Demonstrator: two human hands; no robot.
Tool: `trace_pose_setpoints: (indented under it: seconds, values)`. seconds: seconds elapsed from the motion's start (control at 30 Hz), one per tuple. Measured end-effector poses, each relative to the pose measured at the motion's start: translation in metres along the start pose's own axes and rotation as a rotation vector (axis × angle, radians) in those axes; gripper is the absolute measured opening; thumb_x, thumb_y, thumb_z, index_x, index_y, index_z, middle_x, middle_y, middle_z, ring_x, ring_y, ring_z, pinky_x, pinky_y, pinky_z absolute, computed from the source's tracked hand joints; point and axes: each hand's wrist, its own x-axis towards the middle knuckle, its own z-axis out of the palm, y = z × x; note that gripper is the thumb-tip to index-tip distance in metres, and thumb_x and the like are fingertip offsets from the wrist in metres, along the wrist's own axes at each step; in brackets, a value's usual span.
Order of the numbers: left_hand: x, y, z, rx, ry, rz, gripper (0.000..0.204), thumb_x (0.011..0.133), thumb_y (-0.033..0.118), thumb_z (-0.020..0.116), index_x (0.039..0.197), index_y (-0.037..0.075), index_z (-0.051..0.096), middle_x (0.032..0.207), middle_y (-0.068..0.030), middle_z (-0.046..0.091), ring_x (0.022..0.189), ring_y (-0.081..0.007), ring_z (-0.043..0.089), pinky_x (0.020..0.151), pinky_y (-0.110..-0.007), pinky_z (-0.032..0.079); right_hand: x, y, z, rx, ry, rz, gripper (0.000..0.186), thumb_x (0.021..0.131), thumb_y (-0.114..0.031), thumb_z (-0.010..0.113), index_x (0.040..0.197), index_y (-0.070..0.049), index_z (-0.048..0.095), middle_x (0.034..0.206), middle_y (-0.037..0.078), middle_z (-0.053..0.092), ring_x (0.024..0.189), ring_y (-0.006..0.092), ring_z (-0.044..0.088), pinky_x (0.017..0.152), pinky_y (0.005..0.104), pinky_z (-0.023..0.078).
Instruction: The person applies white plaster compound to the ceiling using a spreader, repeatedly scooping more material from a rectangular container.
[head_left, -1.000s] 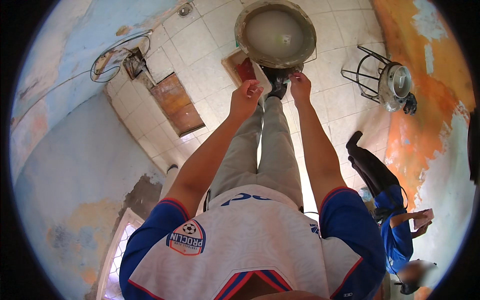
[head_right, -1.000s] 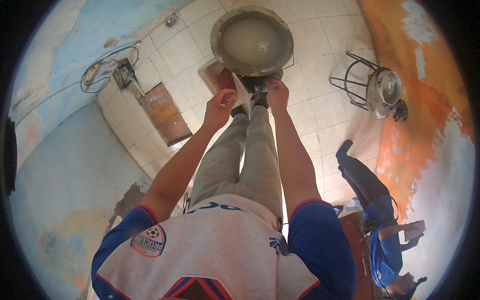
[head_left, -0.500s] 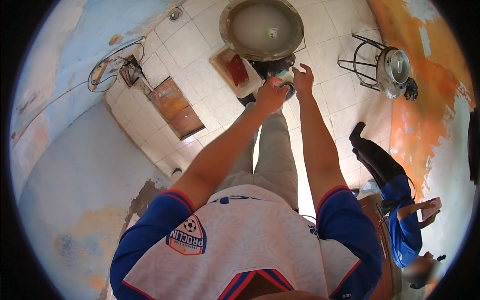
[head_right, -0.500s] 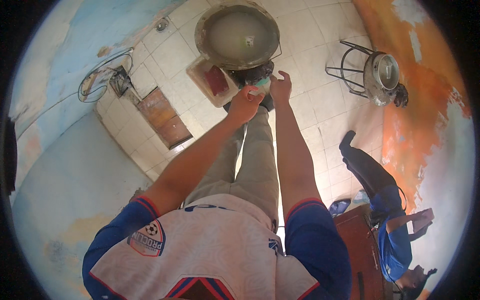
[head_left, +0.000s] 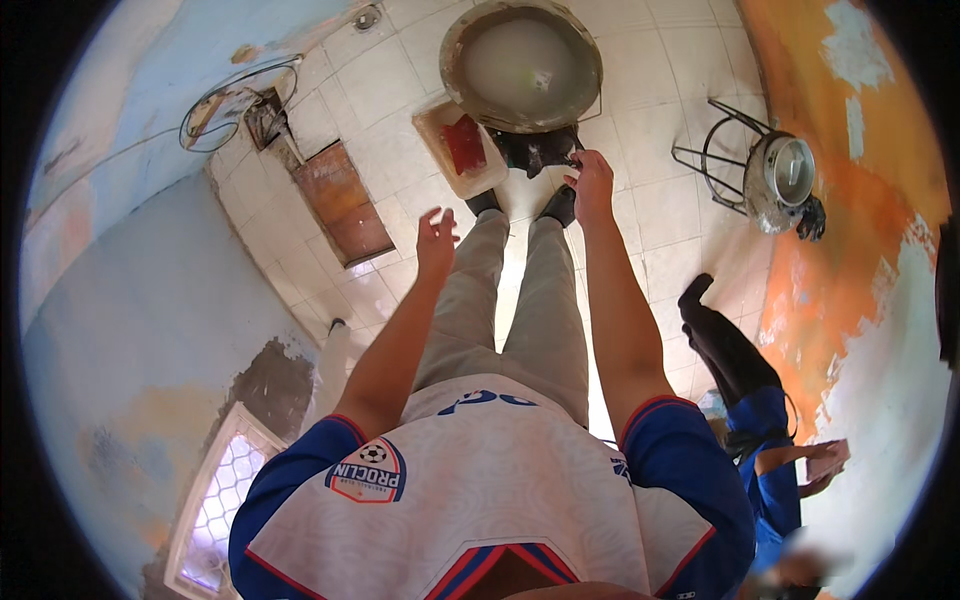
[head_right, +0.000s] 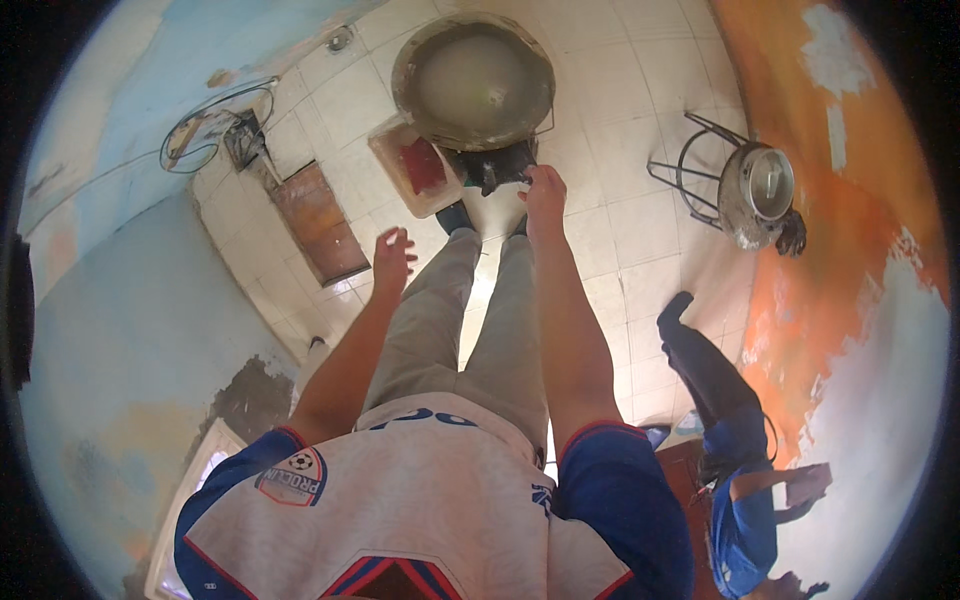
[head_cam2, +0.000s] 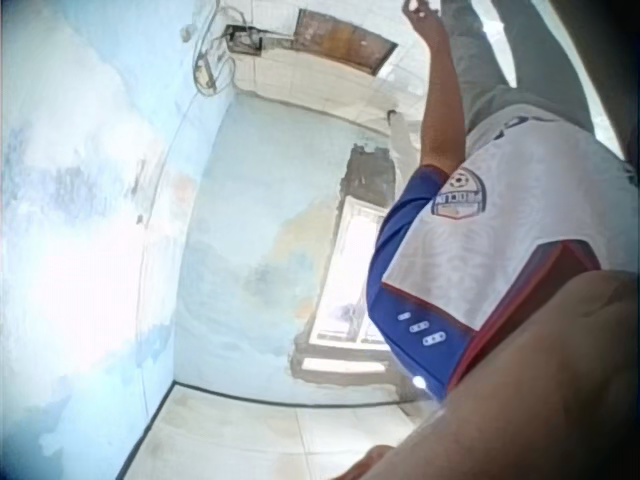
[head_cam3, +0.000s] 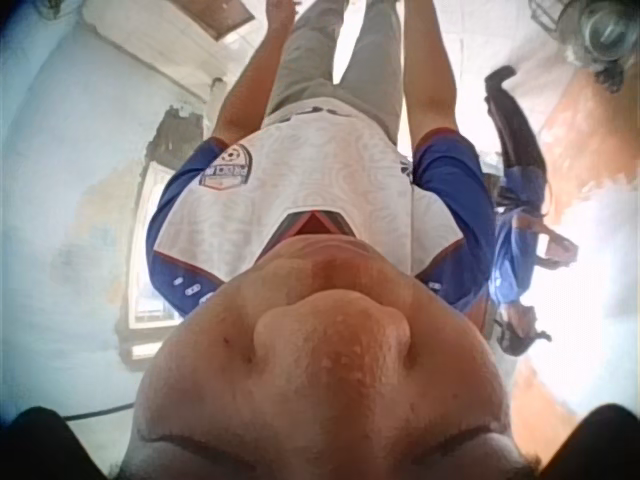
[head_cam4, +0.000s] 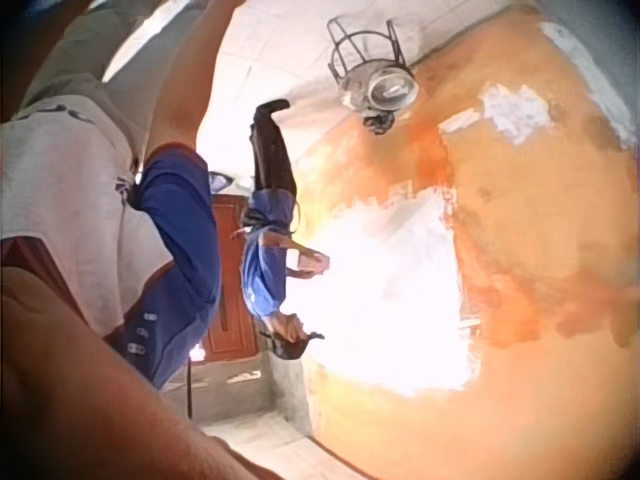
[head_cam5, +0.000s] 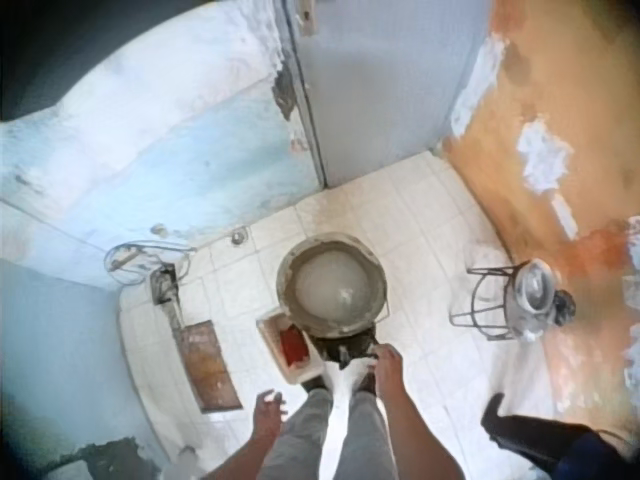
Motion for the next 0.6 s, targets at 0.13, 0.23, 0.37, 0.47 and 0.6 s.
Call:
trace_pose_setpoints:
  seconds: [0.13, 0.23, 0.37, 0.47, 0.6]
  values:
    - [0.035, 0.034, 0.001, 0.049, -0.071, 0.054, 0.056, 0.098, 0.042, 0.067, 0.135, 0.002, 0.054, 0.105, -0.0124, 0.071, 0.081, -0.0176, 0.07, 0.067, -0.032, 0.054, -0.025, -0.015, 0.009, 0.057, -0.062, -0.029, 0.012, 0.097, -0.019, 0.057, 0.088, -0.012, 0.061, 0.089, 0.001, 0.062, 0.088, 0.0133, 0.056, 0.075, 0.0352, 0.049]
    - [0.064, 0.035, 0.009, 0.108, -0.073, 0.135, 0.045, 0.099, 0.039, 0.065, 0.123, 0.0, 0.06, 0.103, -0.0127, 0.073, 0.083, -0.0194, 0.072, 0.07, -0.033, 0.055, -0.041, -0.028, 0.016, 0.076, -0.062, -0.005, 0.014, 0.098, -0.017, 0.056, 0.085, -0.012, 0.059, 0.082, 0.0, 0.057, 0.083, 0.013, 0.054, 0.076, 0.0355, 0.05]
    - [0.07, 0.034, 0.023, 0.1, -0.109, 0.176, 0.031, 0.097, 0.028, 0.067, 0.106, -0.002, 0.066, 0.092, -0.0121, 0.074, 0.08, -0.0188, 0.073, 0.074, -0.032, 0.056, -0.053, -0.036, 0.01, 0.022, -0.067, 0.016, 0.015, 0.095, -0.016, 0.057, 0.081, -0.012, 0.058, 0.075, -0.001, 0.051, 0.073, 0.0118, 0.051, 0.07, 0.0329, 0.049]
    - [0.055, 0.046, 0.033, 0.176, -0.097, 0.164, 0.024, 0.095, 0.023, 0.066, 0.098, -0.002, 0.066, 0.084, -0.0108, 0.074, 0.078, -0.0174, 0.072, 0.074, -0.031, 0.056, -0.06, -0.037, 0.013, 0.009, -0.041, 0.04, 0.016, 0.094, -0.017, 0.057, 0.079, -0.012, 0.057, 0.074, -0.002, 0.05, 0.072, 0.0115, 0.051, 0.069, 0.0333, 0.049]
    - [0.05, 0.047, 0.036, 0.194, -0.096, 0.135, 0.024, 0.094, 0.022, 0.064, 0.095, -0.002, 0.066, 0.083, -0.0107, 0.074, 0.077, -0.0174, 0.072, 0.074, -0.031, 0.056, -0.062, -0.034, 0.012, -0.016, 0.004, 0.04, 0.016, 0.094, -0.017, 0.058, 0.079, -0.012, 0.056, 0.074, -0.001, 0.05, 0.07, 0.0116, 0.049, 0.068, 0.0333, 0.047]
